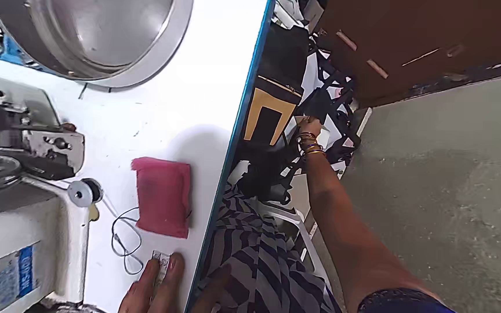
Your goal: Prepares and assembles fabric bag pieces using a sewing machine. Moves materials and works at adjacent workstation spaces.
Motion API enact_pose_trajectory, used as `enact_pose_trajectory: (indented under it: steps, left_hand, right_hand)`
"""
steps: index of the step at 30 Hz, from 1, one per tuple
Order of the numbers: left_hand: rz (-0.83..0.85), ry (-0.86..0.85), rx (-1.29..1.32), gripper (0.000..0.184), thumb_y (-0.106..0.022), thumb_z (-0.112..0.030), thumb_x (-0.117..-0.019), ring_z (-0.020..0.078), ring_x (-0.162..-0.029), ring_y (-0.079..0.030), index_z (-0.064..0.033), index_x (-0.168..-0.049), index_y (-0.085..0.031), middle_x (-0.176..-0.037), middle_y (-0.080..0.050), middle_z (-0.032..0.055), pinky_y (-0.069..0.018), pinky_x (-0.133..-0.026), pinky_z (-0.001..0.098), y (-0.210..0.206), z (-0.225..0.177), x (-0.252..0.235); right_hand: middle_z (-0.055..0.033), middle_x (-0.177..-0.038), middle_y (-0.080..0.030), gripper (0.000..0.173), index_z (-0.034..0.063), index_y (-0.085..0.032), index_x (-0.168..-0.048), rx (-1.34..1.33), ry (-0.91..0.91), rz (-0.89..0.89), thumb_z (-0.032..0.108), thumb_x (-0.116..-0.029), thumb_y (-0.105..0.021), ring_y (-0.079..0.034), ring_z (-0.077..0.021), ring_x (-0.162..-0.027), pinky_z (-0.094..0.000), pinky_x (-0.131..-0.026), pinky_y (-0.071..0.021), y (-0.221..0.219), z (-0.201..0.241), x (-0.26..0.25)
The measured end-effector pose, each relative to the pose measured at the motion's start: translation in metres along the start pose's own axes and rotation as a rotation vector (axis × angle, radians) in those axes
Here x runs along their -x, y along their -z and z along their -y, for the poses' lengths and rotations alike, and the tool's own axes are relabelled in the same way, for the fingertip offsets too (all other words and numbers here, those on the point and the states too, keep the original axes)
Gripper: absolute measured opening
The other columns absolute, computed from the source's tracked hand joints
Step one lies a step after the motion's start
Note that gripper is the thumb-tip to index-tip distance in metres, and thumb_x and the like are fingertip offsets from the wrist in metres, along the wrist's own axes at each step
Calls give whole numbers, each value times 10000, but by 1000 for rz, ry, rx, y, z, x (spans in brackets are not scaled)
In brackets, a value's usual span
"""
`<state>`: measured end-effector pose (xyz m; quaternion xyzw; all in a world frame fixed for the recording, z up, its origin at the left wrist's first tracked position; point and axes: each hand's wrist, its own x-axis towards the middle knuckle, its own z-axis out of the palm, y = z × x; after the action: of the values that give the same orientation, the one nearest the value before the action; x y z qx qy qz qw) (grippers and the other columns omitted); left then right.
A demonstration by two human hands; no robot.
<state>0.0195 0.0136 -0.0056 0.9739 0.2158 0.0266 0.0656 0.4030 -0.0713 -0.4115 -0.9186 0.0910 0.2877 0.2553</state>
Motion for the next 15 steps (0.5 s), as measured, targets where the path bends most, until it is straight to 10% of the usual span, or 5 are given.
enact_pose_trajectory:
  steps: [7, 10, 15]
  left_hand:
    - [-54, 14, -46, 254, -566, -195, -992, 271, -1519, -262, -405, -1089, -673, -1536, -463, 86, -195, -1166, 445, -3, -5, 2]
    - [-58, 1, -57, 259, -593, -181, -971, 324, -1506, -286, -396, -1063, -705, -1518, -487, 144, -218, -1150, 457, -5, -6, 0]
    - [-42, -17, -59, 199, -591, -226, -994, 302, -1508, -246, -381, -1073, -688, -1524, -457, 141, -169, -1159, 417, -4, -3, -2]
  right_hand:
    - [-352, -1146, -643, 364, -177, -644, -1128, -210, 349, 233, 164, -1053, -540, -611, -419, -1085, -570, -980, -432, 19, -45, 14]
    - [-331, -1361, -590, 409, -64, -596, -1365, -156, 248, 221, 215, -1084, -495, -538, -469, -1316, -603, -1125, -362, 12, -67, 10]
    - [-356, -1570, -332, 615, 97, -412, -1570, 84, 171, 186, 87, -974, -559, -347, -592, -1405, -752, -1029, -343, -5, -43, 30]
